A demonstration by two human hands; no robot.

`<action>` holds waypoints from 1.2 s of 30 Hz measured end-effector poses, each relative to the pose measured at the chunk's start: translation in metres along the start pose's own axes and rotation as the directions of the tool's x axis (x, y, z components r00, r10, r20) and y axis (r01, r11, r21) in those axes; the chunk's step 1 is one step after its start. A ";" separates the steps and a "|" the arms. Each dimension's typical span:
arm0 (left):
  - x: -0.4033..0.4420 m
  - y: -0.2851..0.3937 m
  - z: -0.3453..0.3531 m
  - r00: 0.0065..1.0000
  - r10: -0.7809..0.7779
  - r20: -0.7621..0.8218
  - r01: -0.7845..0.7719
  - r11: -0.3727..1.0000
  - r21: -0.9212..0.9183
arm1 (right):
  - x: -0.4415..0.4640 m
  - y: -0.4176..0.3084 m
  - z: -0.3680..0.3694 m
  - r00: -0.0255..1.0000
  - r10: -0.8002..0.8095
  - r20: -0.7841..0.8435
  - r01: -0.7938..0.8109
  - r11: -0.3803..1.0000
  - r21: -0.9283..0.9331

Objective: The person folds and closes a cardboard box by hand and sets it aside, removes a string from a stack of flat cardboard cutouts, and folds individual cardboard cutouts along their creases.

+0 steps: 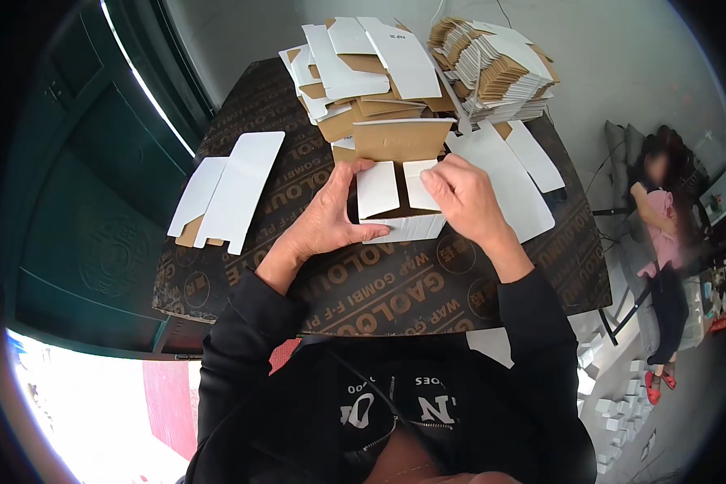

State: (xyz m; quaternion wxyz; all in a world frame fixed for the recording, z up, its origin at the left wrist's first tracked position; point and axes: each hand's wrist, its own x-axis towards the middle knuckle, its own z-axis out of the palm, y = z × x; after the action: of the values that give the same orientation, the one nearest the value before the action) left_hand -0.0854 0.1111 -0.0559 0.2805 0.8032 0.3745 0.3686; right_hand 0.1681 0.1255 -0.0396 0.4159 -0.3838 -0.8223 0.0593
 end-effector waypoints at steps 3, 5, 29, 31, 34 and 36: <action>0.000 -0.001 0.000 1.000 -0.002 0.003 0.002 1.000 -0.011 | 0.000 -0.001 -0.002 0.989 0.148 -0.018 -0.141 0.967 0.212; 0.000 -0.004 0.001 1.000 -0.003 0.001 0.003 0.999 -0.035 | 0.001 -0.006 -0.006 0.929 0.371 -0.010 -0.324 0.822 0.468; 0.001 -0.003 0.003 0.998 -0.047 0.042 0.052 0.987 -0.149 | 0.000 -0.018 -0.021 0.948 0.064 0.311 -0.076 0.997 0.026; 0.002 -0.003 0.003 0.998 -0.036 0.043 0.042 0.988 -0.149 | 0.001 -0.016 -0.023 0.948 0.027 0.317 -0.044 0.998 0.046; 0.002 -0.001 0.002 0.998 -0.025 0.053 0.031 0.993 -0.117 | 0.001 -0.016 -0.025 0.945 0.054 0.322 -0.082 0.994 0.075; 0.002 0.001 0.001 0.998 -0.013 0.062 0.019 0.996 -0.086 | 0.001 -0.017 -0.025 0.941 0.080 0.329 -0.120 0.987 0.103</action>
State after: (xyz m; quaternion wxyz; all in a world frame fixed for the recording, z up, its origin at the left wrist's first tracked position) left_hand -0.0831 0.1124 -0.0553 0.3292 0.7982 0.3559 0.3575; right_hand 0.1766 0.1089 -0.0160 0.2944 -0.3840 -0.8537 0.1925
